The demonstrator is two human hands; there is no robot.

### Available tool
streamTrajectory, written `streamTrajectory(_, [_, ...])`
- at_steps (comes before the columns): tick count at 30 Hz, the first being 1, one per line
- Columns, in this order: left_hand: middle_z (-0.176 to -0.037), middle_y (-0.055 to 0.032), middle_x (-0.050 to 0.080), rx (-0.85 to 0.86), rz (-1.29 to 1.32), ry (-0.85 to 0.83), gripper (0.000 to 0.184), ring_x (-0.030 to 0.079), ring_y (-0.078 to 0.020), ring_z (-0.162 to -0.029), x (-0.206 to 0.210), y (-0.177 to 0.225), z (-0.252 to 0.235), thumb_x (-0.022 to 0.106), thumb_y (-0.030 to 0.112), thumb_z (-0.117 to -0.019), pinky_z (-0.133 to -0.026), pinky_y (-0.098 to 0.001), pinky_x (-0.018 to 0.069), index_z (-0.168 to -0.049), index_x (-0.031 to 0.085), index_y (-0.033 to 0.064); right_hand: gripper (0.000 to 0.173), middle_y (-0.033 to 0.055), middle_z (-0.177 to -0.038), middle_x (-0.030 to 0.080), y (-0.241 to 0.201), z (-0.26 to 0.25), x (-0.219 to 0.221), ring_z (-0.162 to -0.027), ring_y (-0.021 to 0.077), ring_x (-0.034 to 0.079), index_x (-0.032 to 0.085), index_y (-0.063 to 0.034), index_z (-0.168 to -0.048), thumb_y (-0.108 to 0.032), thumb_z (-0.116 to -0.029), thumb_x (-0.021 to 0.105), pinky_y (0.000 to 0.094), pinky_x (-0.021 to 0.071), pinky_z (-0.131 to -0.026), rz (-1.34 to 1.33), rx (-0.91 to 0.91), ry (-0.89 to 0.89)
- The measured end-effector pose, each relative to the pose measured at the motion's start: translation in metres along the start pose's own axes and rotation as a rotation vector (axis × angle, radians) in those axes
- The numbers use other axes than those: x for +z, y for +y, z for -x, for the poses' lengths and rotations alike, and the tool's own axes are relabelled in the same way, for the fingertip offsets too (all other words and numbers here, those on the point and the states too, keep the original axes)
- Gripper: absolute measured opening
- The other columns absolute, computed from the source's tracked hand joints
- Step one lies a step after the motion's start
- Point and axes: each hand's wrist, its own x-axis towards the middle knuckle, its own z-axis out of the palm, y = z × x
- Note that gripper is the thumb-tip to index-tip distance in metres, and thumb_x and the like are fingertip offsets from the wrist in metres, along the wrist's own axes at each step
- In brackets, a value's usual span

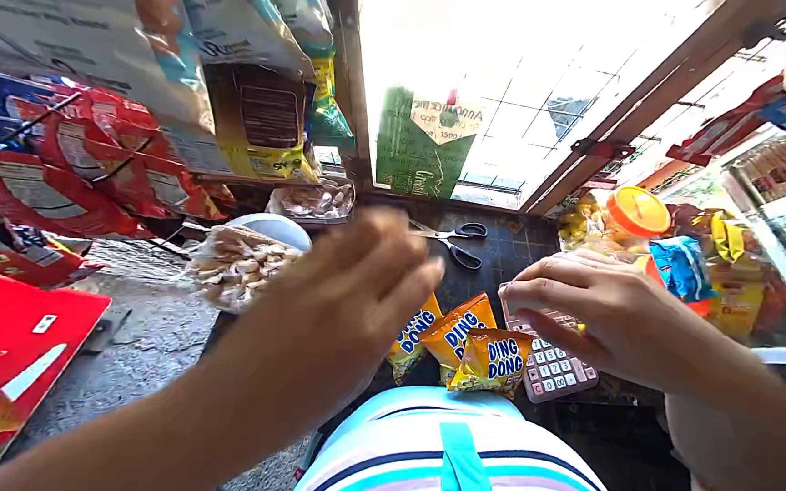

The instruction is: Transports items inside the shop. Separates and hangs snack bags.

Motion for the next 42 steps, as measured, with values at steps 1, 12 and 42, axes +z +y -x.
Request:
streamTrajectory(1, [-0.105,-0.0049,0.07,-0.012,0.06,-0.053,0.027,0.067,-0.0228,-0.102,0.016,-0.003,0.013,0.051,0.018,-0.1002,-0.083,-0.0377,0.0562,-0.112,0.075,0.0137,0.027,0.0017,-0.107,0.073,0.005,0.004,0.008,-0.095,0.0151,0.069,0.073,-0.0156,-0.113,-0.028,-0.1051,0.051,0.0327,0.0558,-0.081,-0.034,0.036,-0.008])
streamTrajectory(12, [-0.091,-0.0174,0.066,-0.729,0.665,-0.688,0.033,0.065,-0.0296,-0.086,0.1,-0.022,0.058,0.063,0.031,-0.1025,-0.079,-0.051,0.0517,-0.103,0.067,-0.0025,0.023,0.0167,-0.088,0.068,-0.019,0.026,0.042,-0.081,0.0357,0.069,0.069,-0.0005,-0.093,-0.023,-0.0953,0.07,0.0557,0.0556,-0.068,-0.232,0.278,-0.609])
streamTrajectory(42, [-0.093,0.0064,0.061,-0.386,0.57,0.535,0.012,0.059,0.0013,-0.088,0.061,0.017,0.005,0.066,0.029,-0.0979,-0.077,-0.0148,0.0496,-0.1,0.066,0.0162,0.011,-0.0004,-0.114,0.074,-0.028,-0.03,0.089,-0.108,0.0054,0.069,0.062,-0.0105,-0.113,-0.015,-0.1069,0.053,0.0199,0.0568,-0.092,-0.735,0.117,0.769])
